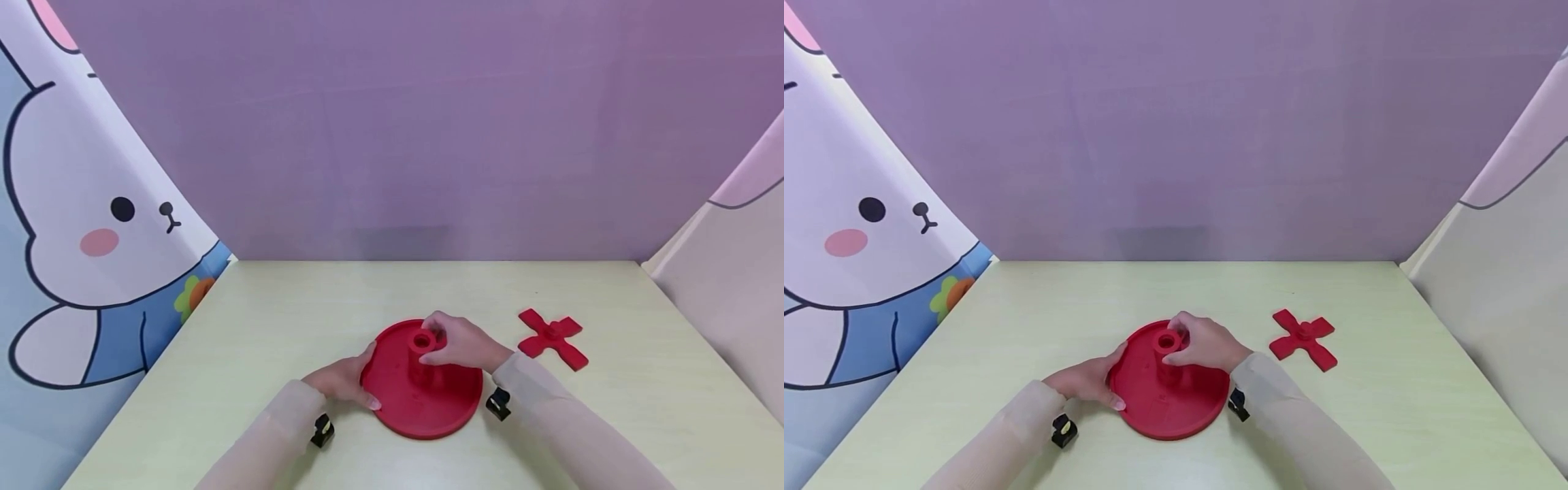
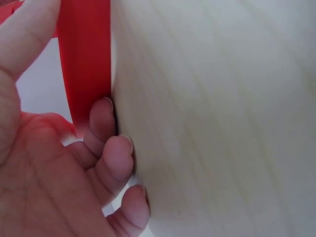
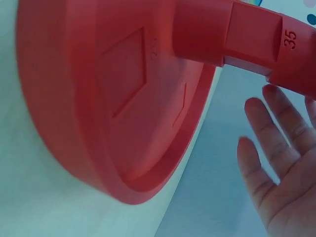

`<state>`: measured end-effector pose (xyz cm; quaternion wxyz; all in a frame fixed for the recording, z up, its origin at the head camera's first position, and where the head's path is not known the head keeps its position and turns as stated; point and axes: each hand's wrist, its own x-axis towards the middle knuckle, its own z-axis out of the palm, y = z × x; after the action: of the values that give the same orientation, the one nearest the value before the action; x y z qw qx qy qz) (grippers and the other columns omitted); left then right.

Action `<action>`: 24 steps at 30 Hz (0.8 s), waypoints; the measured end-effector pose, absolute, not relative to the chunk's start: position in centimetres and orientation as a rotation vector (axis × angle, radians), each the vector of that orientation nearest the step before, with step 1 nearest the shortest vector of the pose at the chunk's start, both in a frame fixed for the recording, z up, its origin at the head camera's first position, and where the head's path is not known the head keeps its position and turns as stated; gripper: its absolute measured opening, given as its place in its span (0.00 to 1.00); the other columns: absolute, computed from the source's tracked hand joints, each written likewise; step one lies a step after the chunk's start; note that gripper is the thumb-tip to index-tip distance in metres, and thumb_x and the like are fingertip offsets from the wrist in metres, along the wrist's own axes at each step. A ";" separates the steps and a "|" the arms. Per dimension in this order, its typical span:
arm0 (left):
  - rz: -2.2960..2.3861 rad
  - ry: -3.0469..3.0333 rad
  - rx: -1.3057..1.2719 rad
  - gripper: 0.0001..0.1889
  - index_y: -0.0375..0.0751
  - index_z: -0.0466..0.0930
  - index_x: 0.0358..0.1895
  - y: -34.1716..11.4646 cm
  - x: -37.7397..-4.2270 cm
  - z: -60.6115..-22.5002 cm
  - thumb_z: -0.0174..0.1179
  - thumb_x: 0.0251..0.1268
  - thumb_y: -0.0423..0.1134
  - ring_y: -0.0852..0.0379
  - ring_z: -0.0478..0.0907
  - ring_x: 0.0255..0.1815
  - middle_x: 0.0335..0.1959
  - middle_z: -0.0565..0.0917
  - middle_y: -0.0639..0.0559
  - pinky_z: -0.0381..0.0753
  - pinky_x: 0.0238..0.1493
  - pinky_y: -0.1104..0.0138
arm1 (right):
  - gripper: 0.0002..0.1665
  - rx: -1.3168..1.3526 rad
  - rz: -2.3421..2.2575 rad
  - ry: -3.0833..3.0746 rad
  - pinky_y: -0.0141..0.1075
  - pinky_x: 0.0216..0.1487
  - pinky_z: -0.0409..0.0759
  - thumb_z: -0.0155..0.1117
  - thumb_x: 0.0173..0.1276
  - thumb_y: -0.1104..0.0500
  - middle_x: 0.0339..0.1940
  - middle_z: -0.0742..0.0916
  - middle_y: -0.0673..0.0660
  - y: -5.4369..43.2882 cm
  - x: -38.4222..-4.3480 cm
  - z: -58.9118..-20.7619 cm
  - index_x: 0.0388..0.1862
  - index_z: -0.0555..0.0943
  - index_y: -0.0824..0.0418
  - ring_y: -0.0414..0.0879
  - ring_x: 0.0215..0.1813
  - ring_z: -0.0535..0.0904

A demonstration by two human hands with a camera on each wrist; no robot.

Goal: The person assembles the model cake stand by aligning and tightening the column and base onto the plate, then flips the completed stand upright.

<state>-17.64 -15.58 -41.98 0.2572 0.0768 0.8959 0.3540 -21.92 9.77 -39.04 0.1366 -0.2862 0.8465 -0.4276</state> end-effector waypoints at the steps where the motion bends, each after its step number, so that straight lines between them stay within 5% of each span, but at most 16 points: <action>1: 0.959 2.431 0.210 0.59 0.41 0.44 0.77 -15.6 -17.7 -42.0 0.77 0.43 0.41 0.39 0.60 0.67 0.69 0.64 0.42 0.76 0.52 0.48 | 0.35 -0.833 -1.256 2.428 0.37 0.39 0.83 0.76 0.54 0.58 0.48 0.81 0.55 9.8 -22.0 -39.1 0.59 0.72 0.62 0.48 0.47 0.78; 5: 0.948 2.434 0.216 0.59 0.41 0.44 0.77 -15.6 -17.7 -42.0 0.77 0.43 0.42 0.39 0.59 0.68 0.70 0.64 0.42 0.75 0.54 0.47 | 0.39 -0.865 -1.305 2.346 0.39 0.40 0.83 0.73 0.57 0.61 0.51 0.81 0.58 10.2 -22.2 -39.1 0.67 0.69 0.64 0.51 0.50 0.77; 24: 0.944 2.452 0.219 0.60 0.39 0.43 0.77 -15.4 -17.6 -41.9 0.77 0.43 0.41 0.39 0.59 0.69 0.70 0.63 0.41 0.71 0.59 0.46 | 0.28 -0.930 -1.222 2.472 0.31 0.35 0.81 0.72 0.59 0.58 0.38 0.83 0.51 9.6 -21.8 -38.8 0.57 0.78 0.66 0.43 0.36 0.77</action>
<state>-17.63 -15.44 -41.87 0.2497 0.0805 0.9006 0.3466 -21.84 9.61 -38.79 0.1154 -0.3173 0.8438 -0.4171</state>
